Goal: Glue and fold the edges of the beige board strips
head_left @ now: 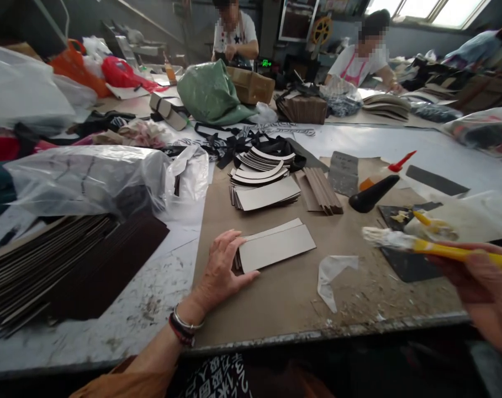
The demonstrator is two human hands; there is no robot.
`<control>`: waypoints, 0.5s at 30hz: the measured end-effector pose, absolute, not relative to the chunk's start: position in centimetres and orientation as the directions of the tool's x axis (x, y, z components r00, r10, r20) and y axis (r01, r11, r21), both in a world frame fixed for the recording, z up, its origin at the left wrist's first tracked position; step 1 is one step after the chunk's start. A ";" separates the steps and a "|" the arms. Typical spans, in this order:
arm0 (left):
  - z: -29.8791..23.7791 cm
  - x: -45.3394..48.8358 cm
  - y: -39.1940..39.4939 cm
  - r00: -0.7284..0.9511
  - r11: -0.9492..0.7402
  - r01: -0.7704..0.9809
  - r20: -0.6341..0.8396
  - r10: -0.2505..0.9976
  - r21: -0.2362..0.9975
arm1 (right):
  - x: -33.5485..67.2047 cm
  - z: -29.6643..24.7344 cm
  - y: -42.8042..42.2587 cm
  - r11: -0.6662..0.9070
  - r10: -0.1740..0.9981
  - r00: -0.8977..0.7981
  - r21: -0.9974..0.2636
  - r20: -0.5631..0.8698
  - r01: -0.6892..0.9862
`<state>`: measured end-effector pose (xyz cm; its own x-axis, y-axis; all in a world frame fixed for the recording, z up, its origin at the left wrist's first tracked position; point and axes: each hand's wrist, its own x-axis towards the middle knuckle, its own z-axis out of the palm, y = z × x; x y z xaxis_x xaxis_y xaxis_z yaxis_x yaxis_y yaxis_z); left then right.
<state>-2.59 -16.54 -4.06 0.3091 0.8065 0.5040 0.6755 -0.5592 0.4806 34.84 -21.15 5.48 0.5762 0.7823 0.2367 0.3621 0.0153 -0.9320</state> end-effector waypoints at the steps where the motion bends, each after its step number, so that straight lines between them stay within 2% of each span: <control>1: -4.1 -2.4 -16.5 0.322 -0.561 0.685 0.496 0.806 0.466 | 31.8 5.6 -20.9 0.017 0.840 0.516 -0.960 0.166 0.280; 4: -4.4 -2.0 -16.4 0.310 -0.533 0.694 0.466 0.829 0.484 | 24.4 5.1 -19.9 0.059 0.967 0.225 -0.961 0.122 0.269; 7: -4.7 -2.1 -16.3 0.268 -0.501 0.686 0.457 0.848 0.528 | 20.2 3.9 -19.0 0.124 0.991 0.003 -0.933 0.133 0.338; 10: -4.7 -2.3 -16.3 0.252 -0.490 0.671 0.450 0.857 0.556 | 18.4 3.0 -18.4 0.153 0.988 -0.057 -0.927 0.142 0.341; 15: -4.7 -2.3 -16.2 0.247 -0.490 0.663 0.453 0.857 0.566 | 17.9 2.3 -17.9 0.120 0.993 -0.052 -0.936 0.109 0.331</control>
<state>-2.34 -16.23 -4.74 0.2471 0.8565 0.4532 0.6630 -0.4905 0.5655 17.88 -17.93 2.29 -0.0524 0.9927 0.1088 0.3314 0.1201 -0.9358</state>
